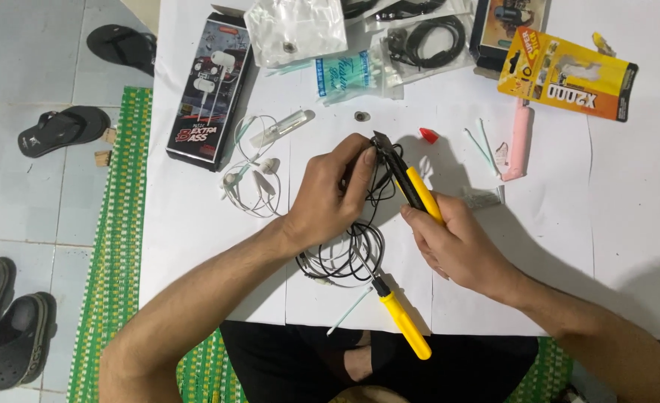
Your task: The person sits on the floor at a low table and uses a utility knife to cut and strip the insulation from a black earphone cable, holding the wire in one hand while slicing along it, with a screwdriver and earphone packaging on the table.
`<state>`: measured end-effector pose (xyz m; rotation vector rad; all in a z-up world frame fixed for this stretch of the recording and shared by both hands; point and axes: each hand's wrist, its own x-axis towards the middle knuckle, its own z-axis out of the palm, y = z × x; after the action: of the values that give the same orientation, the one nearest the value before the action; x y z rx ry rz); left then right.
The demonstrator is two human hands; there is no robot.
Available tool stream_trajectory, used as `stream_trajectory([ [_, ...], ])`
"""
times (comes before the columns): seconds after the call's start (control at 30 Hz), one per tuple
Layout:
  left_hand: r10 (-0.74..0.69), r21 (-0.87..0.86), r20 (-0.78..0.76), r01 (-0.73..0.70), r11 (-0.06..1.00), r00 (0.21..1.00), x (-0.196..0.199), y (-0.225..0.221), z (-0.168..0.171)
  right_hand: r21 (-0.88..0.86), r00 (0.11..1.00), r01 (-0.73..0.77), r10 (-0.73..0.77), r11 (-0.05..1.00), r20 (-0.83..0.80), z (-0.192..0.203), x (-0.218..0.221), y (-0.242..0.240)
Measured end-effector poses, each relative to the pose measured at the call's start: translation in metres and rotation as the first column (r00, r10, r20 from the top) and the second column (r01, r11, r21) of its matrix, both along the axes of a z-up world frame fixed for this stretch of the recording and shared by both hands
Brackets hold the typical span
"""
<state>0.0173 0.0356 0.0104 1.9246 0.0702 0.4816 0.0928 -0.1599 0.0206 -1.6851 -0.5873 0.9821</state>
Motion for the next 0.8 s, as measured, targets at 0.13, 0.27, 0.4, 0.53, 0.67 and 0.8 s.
stream_trajectory([
  [0.13, -0.007, -0.029, -0.010, 0.006, 1.000, 1.000, -0.001, 0.001, 0.003, 0.011, 1.000, 0.015, -0.015, 1.000, -0.022, 0.000, 0.000, 0.002],
  [0.27, 0.035, -0.080, 0.002, -0.035, 0.996, 0.999, 0.000, 0.000, 0.000, 0.014, 1.000, 0.005, -0.005, 1.000, -0.008, 0.002, 0.000, 0.003],
  [0.4, 0.051, -0.048, 0.050, -0.049, 0.998, 0.997, 0.001, -0.001, -0.007, 0.035, 1.000, 0.016, -0.016, 0.999, -0.006, 0.001, -0.002, 0.003],
  [0.53, 0.048, -0.034, 0.061, -0.046, 0.998, 0.997, 0.001, -0.001, -0.009, 0.027, 1.000, 0.003, -0.003, 1.000, 0.007, 0.002, -0.002, 0.002],
  [0.67, 0.032, 0.007, 0.069, -0.032, 0.999, 0.997, 0.001, -0.002, -0.009, 0.024, 1.000, 0.008, -0.008, 1.000, 0.021, 0.003, -0.001, 0.003],
  [0.8, 0.041, 0.017, 0.056, -0.042, 0.999, 0.998, 0.001, -0.003, -0.007, 0.011, 1.000, 0.005, -0.006, 1.000, 0.010, 0.004, 0.001, 0.002],
])
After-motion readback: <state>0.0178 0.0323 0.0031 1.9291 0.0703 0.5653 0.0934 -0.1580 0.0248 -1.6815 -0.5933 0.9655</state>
